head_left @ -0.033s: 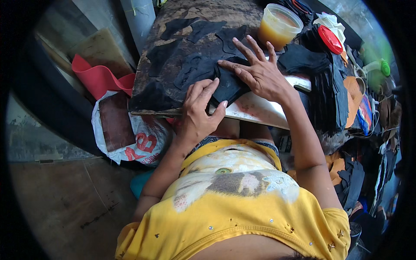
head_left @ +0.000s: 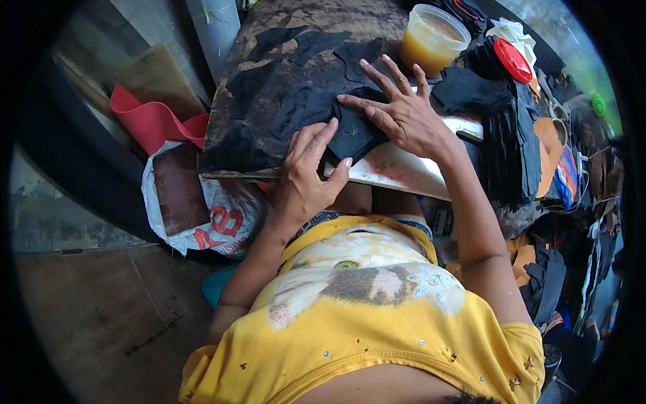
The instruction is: The person repeatedly rubs small black rubber-like pieces on a white board, periodically dipping fingers into a yellow liquid container and spreading the liquid onto the pieces. The person handles the pieces one at a time, turning them over and rubbing different surfaces.
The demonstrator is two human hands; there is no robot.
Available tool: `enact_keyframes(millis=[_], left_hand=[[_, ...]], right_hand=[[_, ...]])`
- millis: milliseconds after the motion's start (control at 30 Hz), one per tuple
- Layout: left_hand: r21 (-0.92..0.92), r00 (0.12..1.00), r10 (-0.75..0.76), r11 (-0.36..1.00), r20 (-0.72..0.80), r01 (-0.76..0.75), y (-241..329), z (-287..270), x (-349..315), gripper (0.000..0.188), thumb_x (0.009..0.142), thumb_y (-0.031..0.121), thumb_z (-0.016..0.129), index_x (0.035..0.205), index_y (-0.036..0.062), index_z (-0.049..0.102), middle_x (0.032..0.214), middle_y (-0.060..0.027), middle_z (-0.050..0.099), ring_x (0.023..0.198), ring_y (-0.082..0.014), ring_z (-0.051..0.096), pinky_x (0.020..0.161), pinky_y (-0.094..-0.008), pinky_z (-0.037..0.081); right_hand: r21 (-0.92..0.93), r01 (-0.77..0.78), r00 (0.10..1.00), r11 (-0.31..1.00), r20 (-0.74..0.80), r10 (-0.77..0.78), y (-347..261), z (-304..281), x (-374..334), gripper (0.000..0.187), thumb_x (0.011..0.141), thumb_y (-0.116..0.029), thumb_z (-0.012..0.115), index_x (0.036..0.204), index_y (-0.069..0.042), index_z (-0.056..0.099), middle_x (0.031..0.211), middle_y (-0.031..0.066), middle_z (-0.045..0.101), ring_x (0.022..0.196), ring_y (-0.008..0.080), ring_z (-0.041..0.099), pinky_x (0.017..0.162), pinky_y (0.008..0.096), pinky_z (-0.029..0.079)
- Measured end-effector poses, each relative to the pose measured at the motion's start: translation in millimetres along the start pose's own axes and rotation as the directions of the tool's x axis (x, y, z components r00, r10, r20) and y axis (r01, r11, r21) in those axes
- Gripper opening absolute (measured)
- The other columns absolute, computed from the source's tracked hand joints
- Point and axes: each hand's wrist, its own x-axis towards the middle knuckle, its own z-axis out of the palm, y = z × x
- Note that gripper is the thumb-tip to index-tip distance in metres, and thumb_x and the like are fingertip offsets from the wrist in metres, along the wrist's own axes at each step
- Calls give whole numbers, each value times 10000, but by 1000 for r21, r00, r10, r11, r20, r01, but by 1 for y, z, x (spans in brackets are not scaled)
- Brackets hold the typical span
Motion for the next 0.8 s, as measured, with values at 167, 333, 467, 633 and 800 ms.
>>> enact_keyframes(millis=[167,333,467,633,800], left_hand=[[-148,994,-86,984,63,95,-4,-7,-6,784,784,33,724,1484,19,371,1284,-200,572,1154,-294,599,965,-377,490],[-313,983,-150,933,106,176,-10,-6,-8,860,792,-36,708,1535,42,283,1339,-176,554,1190,-225,566,1008,-343,452],[-456,972,-161,861,173,224,-13,-10,-7,916,790,-86,669,1566,68,206,1398,-182,496,1239,-231,530,1042,-341,423],[-538,960,-196,797,201,275,-12,-15,-11,931,782,-118,640,1572,83,190,1429,-201,458,1267,-233,505,1069,-346,396],[-415,979,-141,890,149,192,-17,-7,-10,866,793,-58,677,1543,58,258,1391,-213,506,1252,-281,543,1035,-384,441]], right_hand=[[-17,38,999,999,17,-38,-4,-6,-14,469,1048,-525,185,1388,-517,508,1637,33,242,1533,295,91,1167,642,-82],[32,45,999,998,-14,-45,-24,-9,-33,445,1034,-552,254,1404,-505,498,1631,60,254,1527,312,113,1160,636,-109],[33,27,999,999,-31,-26,-48,-3,-40,468,968,-381,522,1427,-469,492,1635,81,244,1526,341,121,1170,594,-114],[97,24,997,995,-69,-18,-64,2,-44,529,896,-290,591,1382,-489,532,1641,73,233,1530,347,98,1180,584,-106],[422,61,989,904,-149,3,-57,-1,-51,502,714,-196,578,1160,-356,740,1593,119,334,1522,358,135,1172,623,-90]])
